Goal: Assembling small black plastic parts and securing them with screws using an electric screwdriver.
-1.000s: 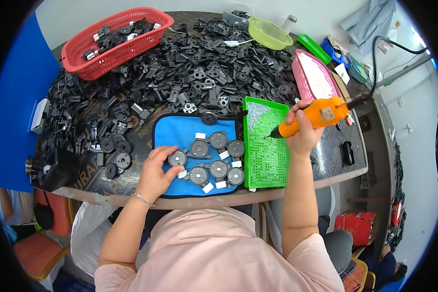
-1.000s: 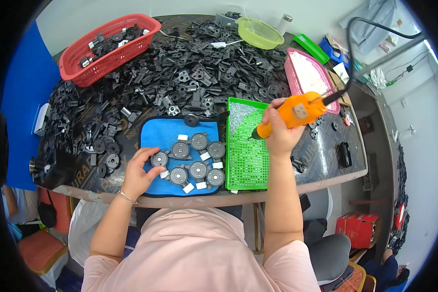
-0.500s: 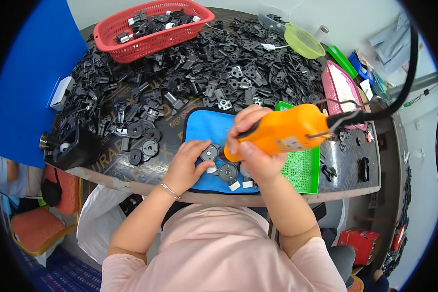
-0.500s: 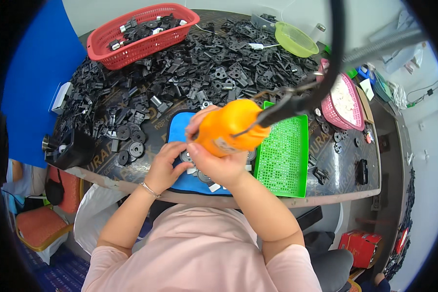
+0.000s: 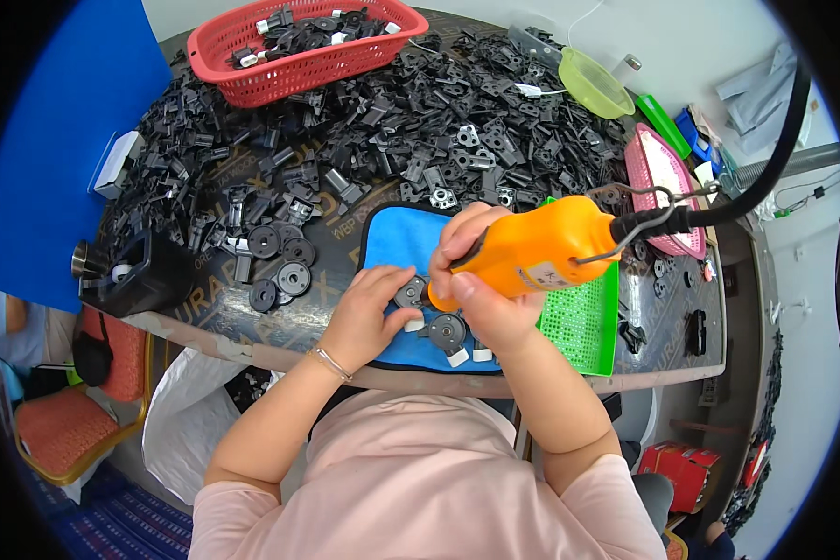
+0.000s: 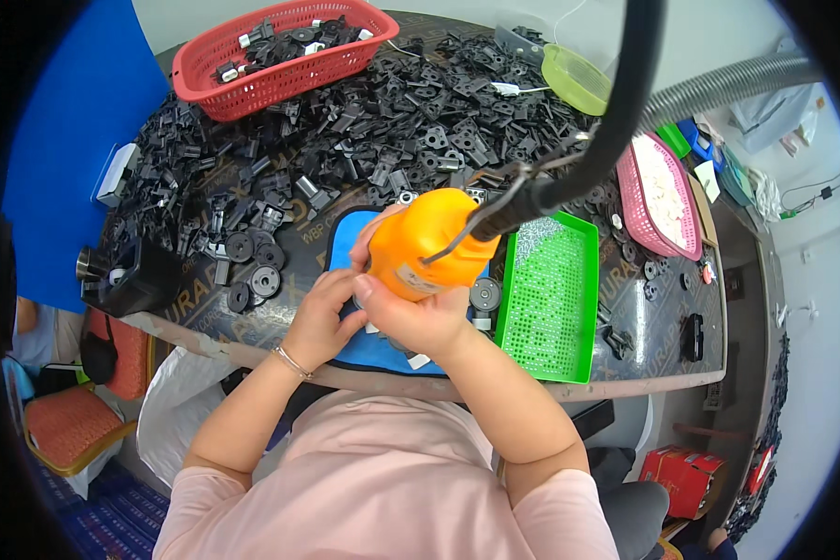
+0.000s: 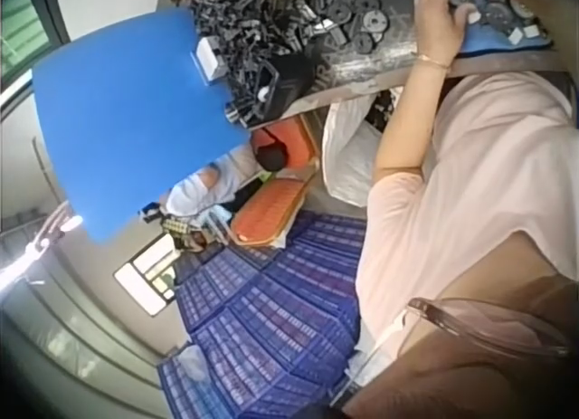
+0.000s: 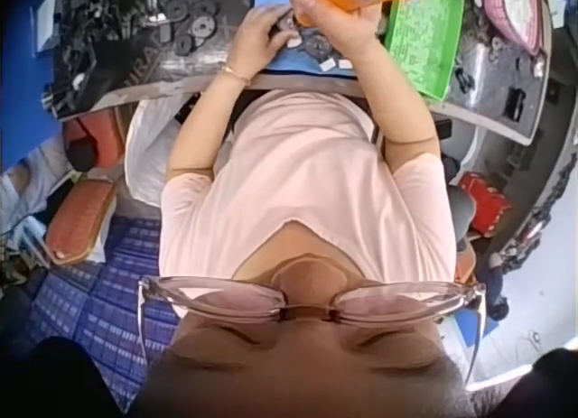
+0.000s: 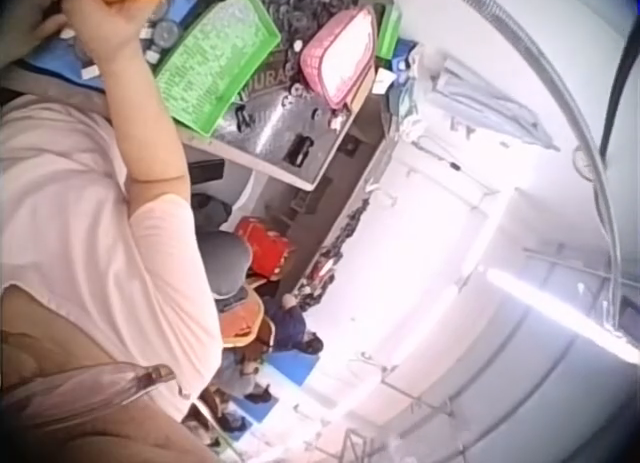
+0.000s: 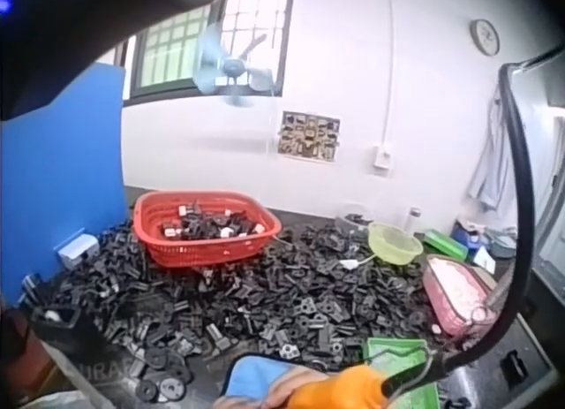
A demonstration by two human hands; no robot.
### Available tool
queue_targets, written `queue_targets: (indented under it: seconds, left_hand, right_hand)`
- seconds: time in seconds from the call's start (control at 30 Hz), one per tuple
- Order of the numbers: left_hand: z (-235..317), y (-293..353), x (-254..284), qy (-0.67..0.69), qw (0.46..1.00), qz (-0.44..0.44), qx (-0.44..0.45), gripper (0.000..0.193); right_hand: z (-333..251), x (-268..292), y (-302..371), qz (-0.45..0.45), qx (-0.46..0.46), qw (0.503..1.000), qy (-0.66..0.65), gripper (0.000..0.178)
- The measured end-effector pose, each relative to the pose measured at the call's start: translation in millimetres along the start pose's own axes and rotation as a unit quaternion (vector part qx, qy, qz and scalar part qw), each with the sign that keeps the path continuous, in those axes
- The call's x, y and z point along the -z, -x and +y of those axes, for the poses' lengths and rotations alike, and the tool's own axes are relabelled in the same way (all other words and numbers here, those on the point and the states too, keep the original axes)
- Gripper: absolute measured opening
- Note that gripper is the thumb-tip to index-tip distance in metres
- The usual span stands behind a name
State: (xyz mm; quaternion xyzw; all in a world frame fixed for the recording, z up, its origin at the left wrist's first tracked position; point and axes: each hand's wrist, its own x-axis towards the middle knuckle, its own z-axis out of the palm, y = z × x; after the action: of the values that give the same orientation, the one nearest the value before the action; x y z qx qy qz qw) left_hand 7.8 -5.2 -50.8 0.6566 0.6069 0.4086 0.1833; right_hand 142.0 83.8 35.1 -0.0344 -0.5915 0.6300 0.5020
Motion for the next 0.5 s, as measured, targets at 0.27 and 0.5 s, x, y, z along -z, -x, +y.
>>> queue_targets:
  seconds: [0.27, 0.5]
  left_hand:
    - [-3.4, 0.9, -1.5, 0.003, 1.0, 0.0, -0.001, 0.05]
    - [-0.8, -1.5, -1.6, 0.007, 1.0, -0.017, 0.008, 0.047]
  right_hand:
    - [6.4, -1.3, 4.4, -0.022, -0.072, 0.997, -0.022, 0.02]
    - [-0.4, 8.5, -10.3, -0.086, -0.074, 0.992, -0.057, 0.026]
